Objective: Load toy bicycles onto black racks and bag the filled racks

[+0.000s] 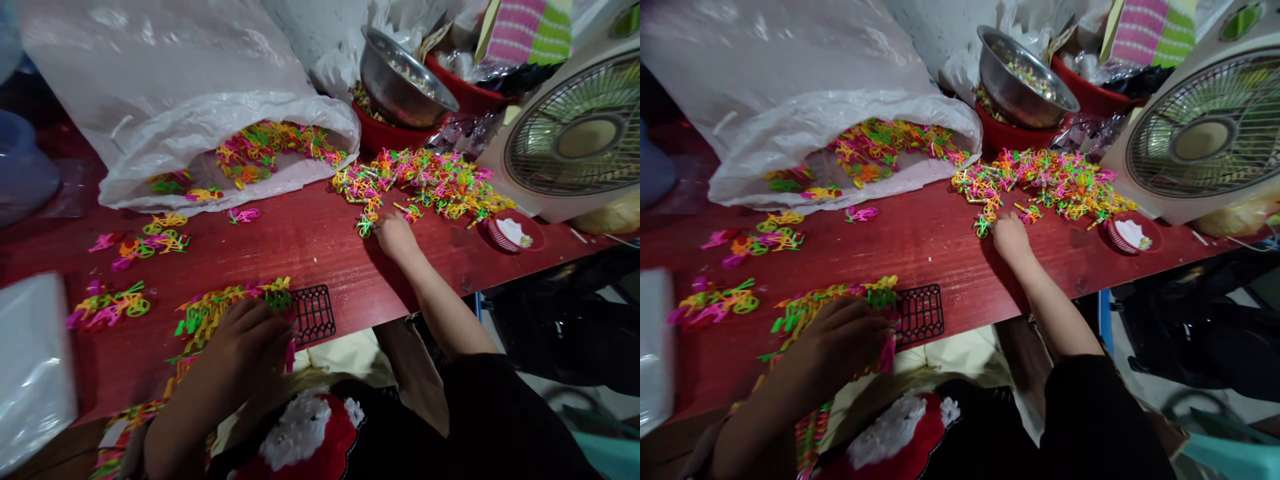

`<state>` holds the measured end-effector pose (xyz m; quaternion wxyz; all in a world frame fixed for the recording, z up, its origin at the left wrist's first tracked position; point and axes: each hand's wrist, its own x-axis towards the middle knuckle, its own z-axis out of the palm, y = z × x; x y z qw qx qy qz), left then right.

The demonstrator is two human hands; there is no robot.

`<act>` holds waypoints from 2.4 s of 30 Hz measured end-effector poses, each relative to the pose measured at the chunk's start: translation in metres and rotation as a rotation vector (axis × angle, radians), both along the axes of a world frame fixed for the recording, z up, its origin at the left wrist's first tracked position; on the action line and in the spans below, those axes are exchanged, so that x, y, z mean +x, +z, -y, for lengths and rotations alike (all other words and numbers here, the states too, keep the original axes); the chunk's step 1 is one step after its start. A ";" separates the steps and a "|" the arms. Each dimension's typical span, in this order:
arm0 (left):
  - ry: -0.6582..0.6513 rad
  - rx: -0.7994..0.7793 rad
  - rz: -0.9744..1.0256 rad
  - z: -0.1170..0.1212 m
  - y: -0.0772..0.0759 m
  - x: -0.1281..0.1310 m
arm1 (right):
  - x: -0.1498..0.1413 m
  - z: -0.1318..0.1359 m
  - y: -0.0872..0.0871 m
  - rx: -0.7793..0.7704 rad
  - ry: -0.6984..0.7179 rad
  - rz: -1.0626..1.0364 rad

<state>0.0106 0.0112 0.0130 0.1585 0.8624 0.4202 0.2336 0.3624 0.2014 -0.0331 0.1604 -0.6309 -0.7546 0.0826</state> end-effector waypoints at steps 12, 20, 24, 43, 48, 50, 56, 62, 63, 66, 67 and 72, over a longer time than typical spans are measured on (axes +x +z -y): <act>0.168 -0.014 0.105 0.007 0.007 0.005 | -0.128 0.127 -0.026 -0.246 0.435 -0.837; 0.177 -0.054 0.112 0.006 0.008 0.003 | -0.143 0.131 -0.033 -0.012 0.537 -0.464; 0.138 -0.031 0.101 0.004 0.006 0.003 | -0.144 0.129 -0.025 -0.053 0.552 -0.305; 0.178 0.076 -0.036 0.001 -0.004 0.004 | -0.072 -0.015 0.019 0.054 -0.042 -0.153; 0.204 0.135 -0.021 -0.009 -0.011 0.003 | -0.064 -0.018 0.014 -0.052 -0.156 0.019; 0.211 0.153 -0.019 -0.013 -0.012 0.003 | -0.074 0.013 0.007 -0.055 -0.153 0.082; 0.239 0.109 -0.037 -0.025 -0.011 0.002 | -0.079 0.095 -0.009 -0.033 -0.160 0.064; 0.229 0.061 -0.055 -0.031 -0.007 0.003 | -0.065 0.099 -0.019 0.016 -0.115 -0.222; 0.230 0.062 -0.059 -0.031 -0.007 0.004 | -0.067 0.100 -0.018 -0.032 -0.099 -0.325; 0.237 0.080 -0.073 -0.031 -0.006 0.004 | -0.084 0.112 -0.015 -0.198 0.013 -0.697; 0.241 0.086 -0.076 -0.032 -0.006 0.004 | -0.093 0.119 -0.015 -0.246 0.075 -0.798; 0.224 0.054 -0.100 -0.032 -0.006 0.004 | -0.133 0.150 -0.028 -0.280 0.399 -0.841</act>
